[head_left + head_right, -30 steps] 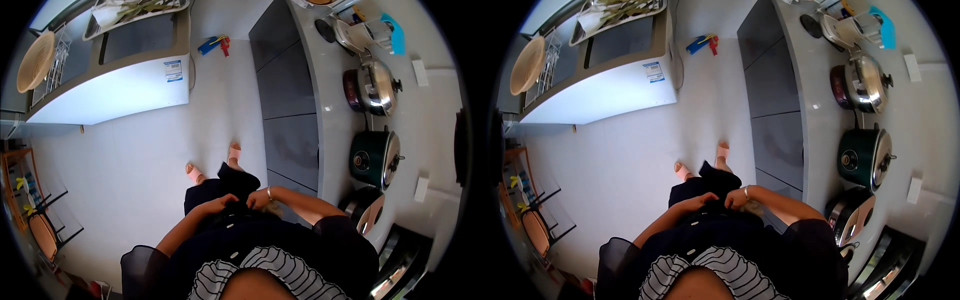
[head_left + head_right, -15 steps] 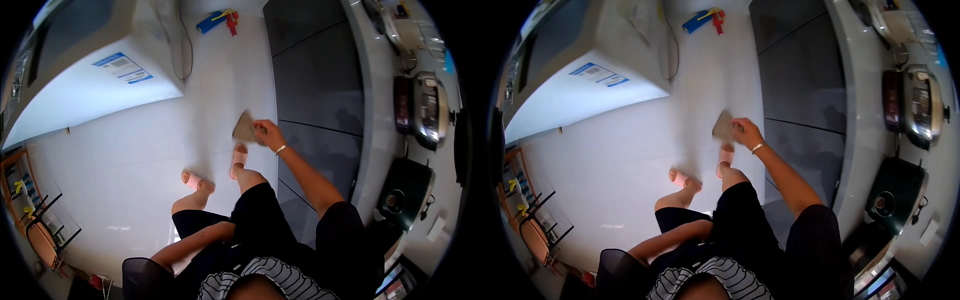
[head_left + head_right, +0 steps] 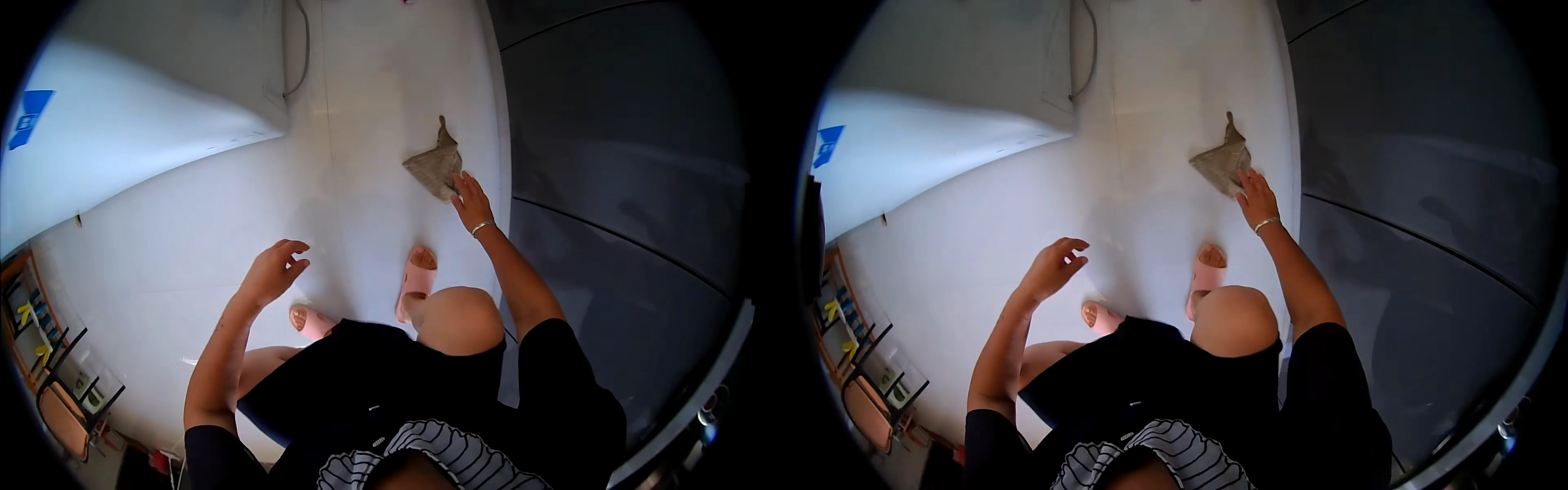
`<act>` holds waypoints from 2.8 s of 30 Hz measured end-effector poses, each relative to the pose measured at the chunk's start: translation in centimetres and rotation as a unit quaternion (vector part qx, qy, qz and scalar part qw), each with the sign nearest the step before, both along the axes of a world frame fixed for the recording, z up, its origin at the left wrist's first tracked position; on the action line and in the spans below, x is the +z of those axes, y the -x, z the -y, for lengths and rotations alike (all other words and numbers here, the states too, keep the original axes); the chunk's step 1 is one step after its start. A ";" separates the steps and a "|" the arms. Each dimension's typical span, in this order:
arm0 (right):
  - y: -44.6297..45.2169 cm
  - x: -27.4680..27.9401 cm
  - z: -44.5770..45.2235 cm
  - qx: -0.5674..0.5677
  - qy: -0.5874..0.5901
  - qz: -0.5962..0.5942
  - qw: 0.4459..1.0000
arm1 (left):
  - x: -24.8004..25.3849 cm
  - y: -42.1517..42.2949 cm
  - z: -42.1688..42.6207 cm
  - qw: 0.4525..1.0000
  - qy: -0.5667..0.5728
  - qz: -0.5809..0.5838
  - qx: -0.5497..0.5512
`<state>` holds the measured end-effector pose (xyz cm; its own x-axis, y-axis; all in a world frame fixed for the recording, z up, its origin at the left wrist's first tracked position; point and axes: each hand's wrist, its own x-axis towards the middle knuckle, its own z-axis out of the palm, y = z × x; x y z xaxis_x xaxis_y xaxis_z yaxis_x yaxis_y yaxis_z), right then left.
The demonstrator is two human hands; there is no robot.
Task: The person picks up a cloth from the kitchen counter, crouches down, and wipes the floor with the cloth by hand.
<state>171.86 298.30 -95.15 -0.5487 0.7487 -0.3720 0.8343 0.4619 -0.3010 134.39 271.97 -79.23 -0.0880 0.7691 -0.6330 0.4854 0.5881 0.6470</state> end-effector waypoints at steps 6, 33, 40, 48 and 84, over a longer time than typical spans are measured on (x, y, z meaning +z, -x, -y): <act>1.9 -8.0 -1.9 -0.005 -0.050 -0.027 0.998 | -4.2 1.6 -0.3 0.999 -0.004 -0.008 -0.031; 17.6 -10.5 -7.9 0.063 -0.215 -0.132 0.966 | -3.4 -2.5 -2.3 0.978 -0.125 -0.151 -0.073; 17.2 -12.2 5.2 0.442 -0.076 -0.304 0.840 | 12.1 3.2 -10.8 0.717 -0.378 -0.581 -0.075; 5.5 -11.5 -19.6 -0.091 -0.306 0.073 0.945 | 24.2 12.4 -12.8 0.462 -0.246 -0.806 -0.277; 27.4 -4.9 -14.5 0.140 -0.128 -0.231 0.954 | 24.2 20.2 -6.7 0.565 -0.175 -0.761 -0.267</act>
